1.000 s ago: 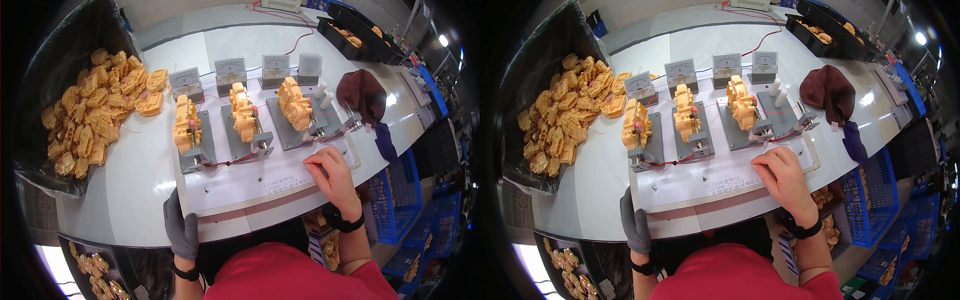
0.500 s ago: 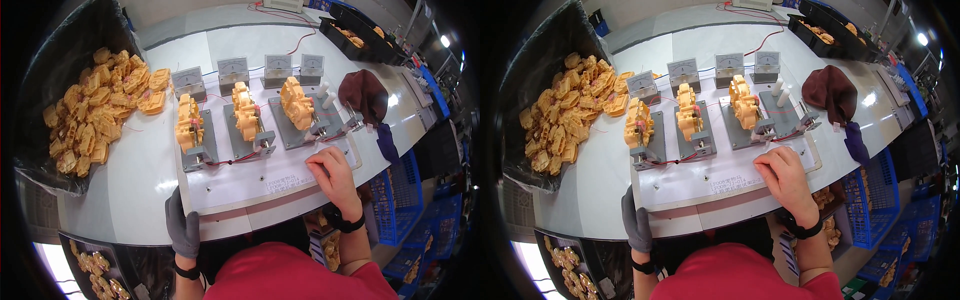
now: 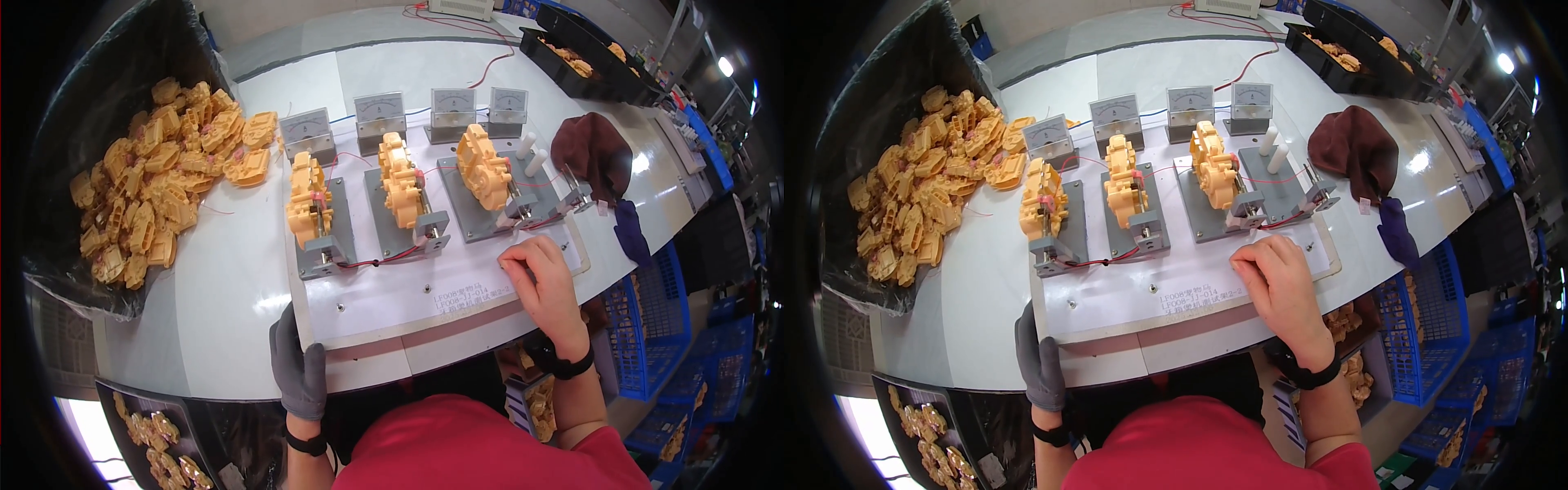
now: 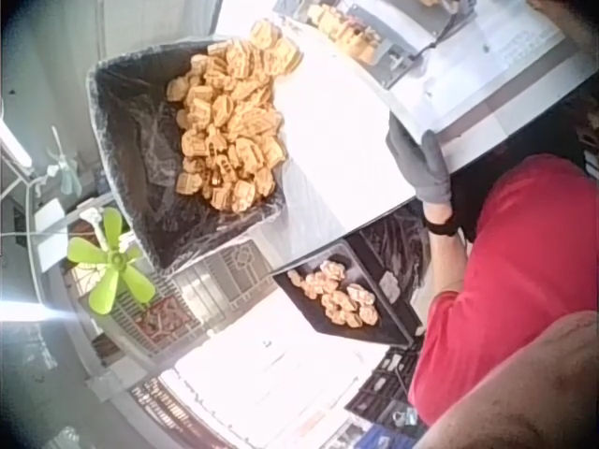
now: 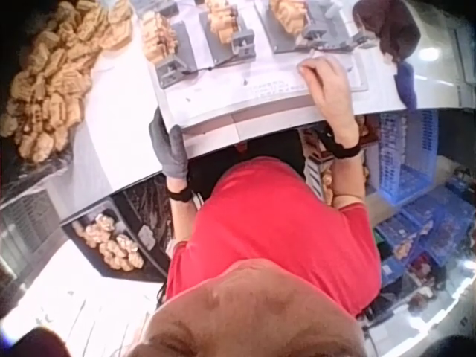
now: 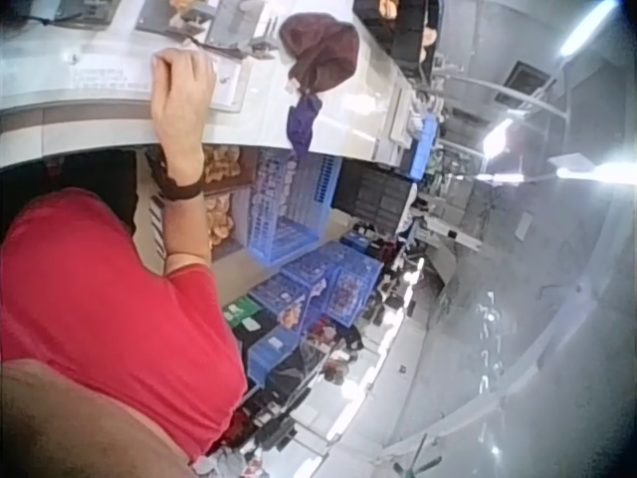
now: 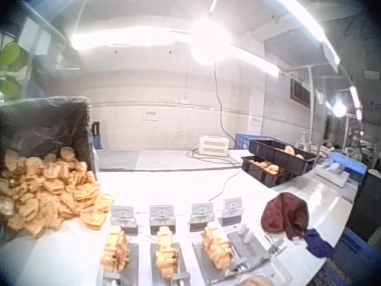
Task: Assemble small yellow toy vehicle components onto a workbench jig.
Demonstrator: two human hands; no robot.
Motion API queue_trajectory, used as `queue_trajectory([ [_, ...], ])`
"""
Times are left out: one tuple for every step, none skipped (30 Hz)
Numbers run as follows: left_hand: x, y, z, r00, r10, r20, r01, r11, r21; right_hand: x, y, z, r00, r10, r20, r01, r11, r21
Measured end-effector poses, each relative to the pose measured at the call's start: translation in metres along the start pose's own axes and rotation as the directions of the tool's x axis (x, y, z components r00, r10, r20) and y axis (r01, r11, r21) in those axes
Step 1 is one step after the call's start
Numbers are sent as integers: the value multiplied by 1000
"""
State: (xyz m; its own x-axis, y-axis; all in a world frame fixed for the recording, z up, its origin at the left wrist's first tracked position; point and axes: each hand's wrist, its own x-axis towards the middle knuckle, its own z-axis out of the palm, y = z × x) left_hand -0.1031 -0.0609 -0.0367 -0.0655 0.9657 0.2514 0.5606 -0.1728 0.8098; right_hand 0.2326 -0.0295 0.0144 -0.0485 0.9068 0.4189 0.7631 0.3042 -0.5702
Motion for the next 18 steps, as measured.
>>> queue_trajectory([
  [0, 0, 0, 1000, 1, 1, -1, 1000, -8, 0, 1, -1, 1000, 1, 11, -1, 1000, 3],
  [0, 0, -1, 1000, 2, 0, -2, 1000, -10, 0, 1, -2, 1000, 3, 22, -3, 1000, 6],
  [0, 0, -1, 1000, 1, 6, -1, 1000, -24, 0, -1, -1, 1000, 0, 22, 0, 1000, 5],
  [1, 1, -1, 1000, 0, 13, 0, 999, -39, -1, -3, -1, 999, 13, -31, -13, 1000, 6],
  [2, 2, 0, 1000, 1, 11, -1, 999, -41, -2, -6, 0, 996, 27, -83, -26, 1000, 7],
  [1, 4, 0, 1000, -3, 7, 4, 998, -67, -4, -10, 2, 997, 25, -78, -25, 1000, 8],
  [0, 4, 0, 1000, -8, 3, 8, 996, -94, -5, -16, 3, 997, -24, -70, 24, 1000, -6],
  [0, 3, 0, 1000, -12, 2, 12, 996, -92, -6, -22, 5, 995, -74, -62, 73, 997, -19],
  [0, 1, -1, 1000, -2, -1, 2, 996, -85, -7, -32, 8, 996, -70, -58, 69, 997, -19],
  [1, 0, -1, 1000, 13, -3, -13, 997, -79, -6, -42, 12, 994, -111, 4, 111, 994, 3],
  [0, 0, -1, 1000, 14, 0, -14, 997, -81, -5, -51, 17, 986, -154, 66, 153, 988, 28],
  [1, 0, -1, 1000, 8, -7, -8, 995, -96, -3, -54, 24, 979, -186, 77, 184, 982, 35],
  [1, 1, 0, 1000, 1, -14, -3, 994, -110, -2, -55, 30, 980, -187, 73, 185, 982, 32],
  [1, 2, 0, 1000, 6, -15, -7, 994, -113, 0, -57, 35, 978, -190, 82, 188, 982, 30],
  [1, 3, -1, 1000, -14, -6, 13, 995, -102, 1, -58, 39, 977, -194, 90, 192, 981, 31],
  [0, 3, -1, 999, -33, 2, 33, 995, -92, 3, -57, 42, 976, -198, 87, 196, 980, 29],
  [1, 3, -1, 1000, -29, -1, 29, 995, -93, 6, -57, 44, 975, -202, 88, 201, 979, 30],
  [0, 2, 0, 1000, -18, -12, 16, 995, -94, 7, -56, 46, 974, -207, 92, 205, 978, 32],
])
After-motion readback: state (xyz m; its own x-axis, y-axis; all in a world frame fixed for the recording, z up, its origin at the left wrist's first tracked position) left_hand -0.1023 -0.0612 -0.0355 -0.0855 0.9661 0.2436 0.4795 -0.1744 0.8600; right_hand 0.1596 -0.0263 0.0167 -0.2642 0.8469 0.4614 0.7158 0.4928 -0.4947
